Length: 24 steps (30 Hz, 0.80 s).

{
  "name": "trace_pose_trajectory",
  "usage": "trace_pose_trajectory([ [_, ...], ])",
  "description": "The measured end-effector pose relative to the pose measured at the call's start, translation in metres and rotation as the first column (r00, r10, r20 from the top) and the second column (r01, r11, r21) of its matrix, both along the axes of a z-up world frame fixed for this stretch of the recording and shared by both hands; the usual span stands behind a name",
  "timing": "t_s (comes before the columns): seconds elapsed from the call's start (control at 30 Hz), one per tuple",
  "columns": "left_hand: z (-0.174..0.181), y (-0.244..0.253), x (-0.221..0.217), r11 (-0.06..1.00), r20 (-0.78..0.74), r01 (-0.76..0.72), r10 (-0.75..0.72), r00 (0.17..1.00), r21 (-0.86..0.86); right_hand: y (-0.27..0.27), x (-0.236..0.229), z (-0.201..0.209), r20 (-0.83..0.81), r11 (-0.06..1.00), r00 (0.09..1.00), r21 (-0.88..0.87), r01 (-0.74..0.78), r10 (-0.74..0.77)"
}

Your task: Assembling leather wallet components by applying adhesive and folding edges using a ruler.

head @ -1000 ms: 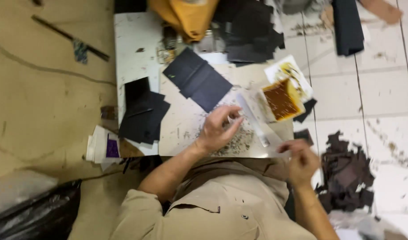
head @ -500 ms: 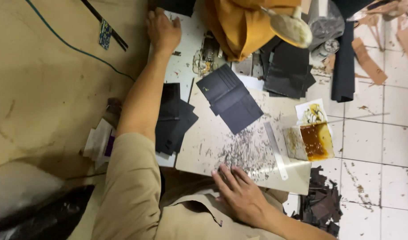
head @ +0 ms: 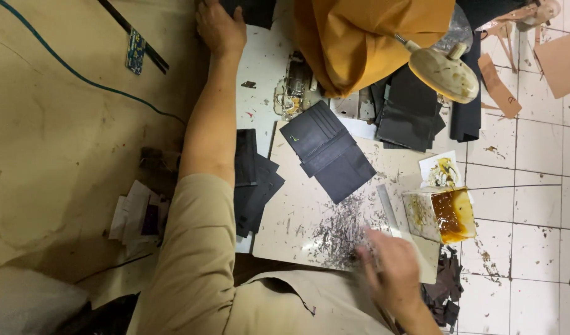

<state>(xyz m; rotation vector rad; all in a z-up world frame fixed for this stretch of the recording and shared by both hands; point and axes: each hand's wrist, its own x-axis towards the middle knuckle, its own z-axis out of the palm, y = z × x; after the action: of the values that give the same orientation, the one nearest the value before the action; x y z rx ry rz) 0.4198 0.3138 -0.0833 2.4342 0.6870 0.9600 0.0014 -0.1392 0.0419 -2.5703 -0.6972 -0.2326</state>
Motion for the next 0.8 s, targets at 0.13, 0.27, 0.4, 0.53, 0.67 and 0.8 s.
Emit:
trace_pose_trajectory([
  [0.13,0.055,-0.016,-0.046,0.963,0.296,0.231,-0.183,0.937,-0.136,-0.04,-0.002,-0.009,-0.118,0.883,0.93,-0.374,0.284,-0.349],
  [0.27,0.124,-0.039,-0.124,0.929,0.367,0.357,-0.368,0.854,0.1,-0.049,-0.01,-0.003,-0.022,0.82,0.895,-0.411,0.399,-0.446],
  [0.4,0.214,-0.074,-0.243,0.772,0.196,0.506,-0.604,0.772,0.386,-0.061,-0.016,-0.015,-0.13,0.845,0.848,-0.248,0.474,-0.514],
  [0.53,0.294,-0.13,-0.342,0.717,-0.06,0.647,-0.657,0.752,0.261,-0.067,-0.015,-0.014,-0.219,0.876,0.848,-0.115,0.469,-0.483],
  [0.67,0.311,-0.175,-0.357,0.412,-0.191,0.903,-0.903,0.386,-0.125,-0.074,-0.014,-0.019,-0.331,0.869,0.813,-0.044,0.494,-0.479],
  [0.8,0.234,-0.212,-0.31,0.014,-0.037,0.946,-0.999,0.002,-0.325,-0.079,-0.021,-0.029,-0.11,0.914,0.908,-0.067,0.399,-0.404],
])
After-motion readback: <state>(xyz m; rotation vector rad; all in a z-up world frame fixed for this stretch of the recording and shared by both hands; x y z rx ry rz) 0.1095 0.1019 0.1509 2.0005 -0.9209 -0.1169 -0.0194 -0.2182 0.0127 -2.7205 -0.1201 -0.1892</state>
